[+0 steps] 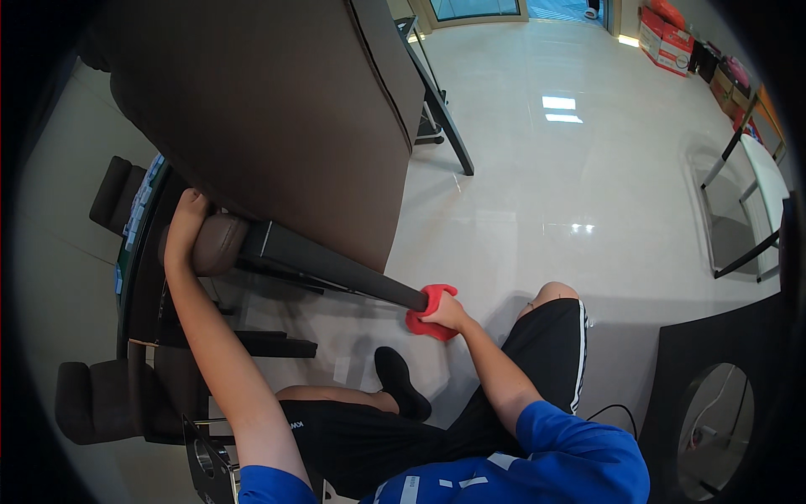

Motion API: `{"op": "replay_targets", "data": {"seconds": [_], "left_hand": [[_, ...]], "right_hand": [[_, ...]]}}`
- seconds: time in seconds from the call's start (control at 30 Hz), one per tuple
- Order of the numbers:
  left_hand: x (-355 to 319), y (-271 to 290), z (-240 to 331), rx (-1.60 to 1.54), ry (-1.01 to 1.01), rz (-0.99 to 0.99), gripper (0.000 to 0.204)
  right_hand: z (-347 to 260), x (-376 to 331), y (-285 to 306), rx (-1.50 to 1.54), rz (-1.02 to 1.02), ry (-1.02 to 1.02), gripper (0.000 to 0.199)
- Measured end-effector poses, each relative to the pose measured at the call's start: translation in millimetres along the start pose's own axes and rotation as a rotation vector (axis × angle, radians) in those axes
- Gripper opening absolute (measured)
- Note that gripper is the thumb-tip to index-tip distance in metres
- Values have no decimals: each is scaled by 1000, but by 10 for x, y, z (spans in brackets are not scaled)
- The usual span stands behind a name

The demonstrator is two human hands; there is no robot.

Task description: Cleaning a side table and the legs of a chair using a red cloth.

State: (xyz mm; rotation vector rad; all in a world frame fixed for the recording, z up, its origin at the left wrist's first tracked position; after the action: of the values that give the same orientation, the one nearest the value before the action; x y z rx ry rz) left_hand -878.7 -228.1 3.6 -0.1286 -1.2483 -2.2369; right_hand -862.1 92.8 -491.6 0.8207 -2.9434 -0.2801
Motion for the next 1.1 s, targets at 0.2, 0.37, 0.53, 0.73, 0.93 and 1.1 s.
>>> {"op": "replay_targets", "data": {"seconds": [0.2, 0.37, 0.53, 0.73, 0.93, 1.1], "left_hand": [[75, -266, 93, -34, -67, -98, 40], [27, -198, 37, -10, -56, -85, 40], [57, -143, 19, 1, -80, -77, 41], [22, -112, 138, 0, -49, 6, 35], [-118, -189, 301, -31, -97, -58, 25], [-88, -200, 219, -89, -46, -79, 25]], "right_hand": [[1080, -193, 128, -98, 206, -70, 59], [786, -160, 17, -152, 126, -203, 57], [-496, 84, 78, -23, 136, 142, 53], [-1790, 11, 462, 5, 323, 293, 56], [-1622, -33, 394, 14, 321, 277, 58], [-743, -1, 281, 1, 200, 175, 51]]}}
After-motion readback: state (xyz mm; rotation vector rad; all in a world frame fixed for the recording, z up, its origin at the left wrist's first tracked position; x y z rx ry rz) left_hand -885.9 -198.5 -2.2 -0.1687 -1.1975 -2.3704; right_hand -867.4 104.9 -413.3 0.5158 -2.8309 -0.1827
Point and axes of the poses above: each hand's wrist, its own x-axis towards the middle knuckle, its own y-axis out of the back of the hand, z = x × y, the point moved 10 cm from there along x, towards the middle knuckle, and after that the axes turned 5 degrees about z, right-handed, at the moved point
